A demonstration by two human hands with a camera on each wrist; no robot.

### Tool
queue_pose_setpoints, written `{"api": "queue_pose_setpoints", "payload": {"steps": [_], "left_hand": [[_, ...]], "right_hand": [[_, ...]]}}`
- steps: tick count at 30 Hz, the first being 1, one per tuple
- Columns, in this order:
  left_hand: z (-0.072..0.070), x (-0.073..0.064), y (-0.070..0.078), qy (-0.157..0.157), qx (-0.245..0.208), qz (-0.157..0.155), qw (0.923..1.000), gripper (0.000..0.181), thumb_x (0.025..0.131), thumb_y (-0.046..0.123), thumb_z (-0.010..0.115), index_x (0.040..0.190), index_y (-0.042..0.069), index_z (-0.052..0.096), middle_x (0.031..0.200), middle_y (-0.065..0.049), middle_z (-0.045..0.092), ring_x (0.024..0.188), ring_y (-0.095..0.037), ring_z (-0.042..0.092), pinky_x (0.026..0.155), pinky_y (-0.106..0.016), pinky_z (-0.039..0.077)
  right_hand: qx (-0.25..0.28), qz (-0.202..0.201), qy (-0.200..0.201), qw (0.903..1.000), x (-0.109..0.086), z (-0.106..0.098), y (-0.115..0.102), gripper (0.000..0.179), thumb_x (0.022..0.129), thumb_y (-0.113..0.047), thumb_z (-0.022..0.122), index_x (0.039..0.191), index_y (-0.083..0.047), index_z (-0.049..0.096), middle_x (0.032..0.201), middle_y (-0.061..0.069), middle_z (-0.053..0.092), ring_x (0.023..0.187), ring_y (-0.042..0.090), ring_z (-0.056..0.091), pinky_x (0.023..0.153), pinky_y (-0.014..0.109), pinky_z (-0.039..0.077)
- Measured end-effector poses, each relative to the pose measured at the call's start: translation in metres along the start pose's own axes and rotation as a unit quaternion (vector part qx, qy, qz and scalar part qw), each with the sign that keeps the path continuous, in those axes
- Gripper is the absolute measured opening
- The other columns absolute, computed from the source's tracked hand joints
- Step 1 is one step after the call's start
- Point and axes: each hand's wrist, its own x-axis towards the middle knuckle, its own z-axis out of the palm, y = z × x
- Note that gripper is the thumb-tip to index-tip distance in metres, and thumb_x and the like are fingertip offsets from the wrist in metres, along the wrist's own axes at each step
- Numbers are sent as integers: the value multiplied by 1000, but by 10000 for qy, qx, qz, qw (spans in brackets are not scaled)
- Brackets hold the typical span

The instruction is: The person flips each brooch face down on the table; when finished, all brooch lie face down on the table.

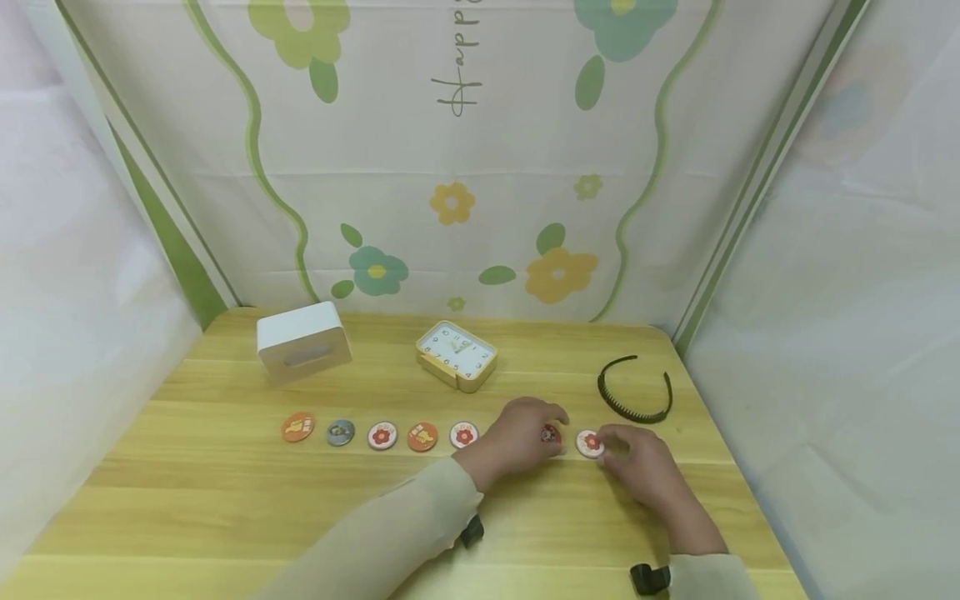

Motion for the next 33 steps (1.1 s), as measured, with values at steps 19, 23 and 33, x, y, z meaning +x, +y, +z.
{"api": "queue_pose_setpoints", "payload": {"steps": [19,23,33], "left_hand": [[12,17,7,-313,197,34,9993,43,94,42,86,135,35,75,93,20,76,131,-10,64,123,-31,37],[13,18,7,-326,204,-29,9993,40,94,41,86,131,33,75,119,16,78,130,-14,64,125,-32,35],[16,22,11,-306,310,118,9990,31,93,38,86,124,35,80,119,19,78,126,-11,64,122,-33,38]], "right_hand": [[-115,-50,128,9998,1,0,0,33,91,-22,90,123,-20,80,136,10,76,137,49,62,113,73,43],[-108,-79,107,9999,3,2,1,32,91,-24,90,122,-22,81,137,9,76,138,48,61,114,73,43],[-118,-246,192,9994,5,1,2,30,90,-23,91,119,-22,82,133,8,78,134,44,66,113,71,46]]}}
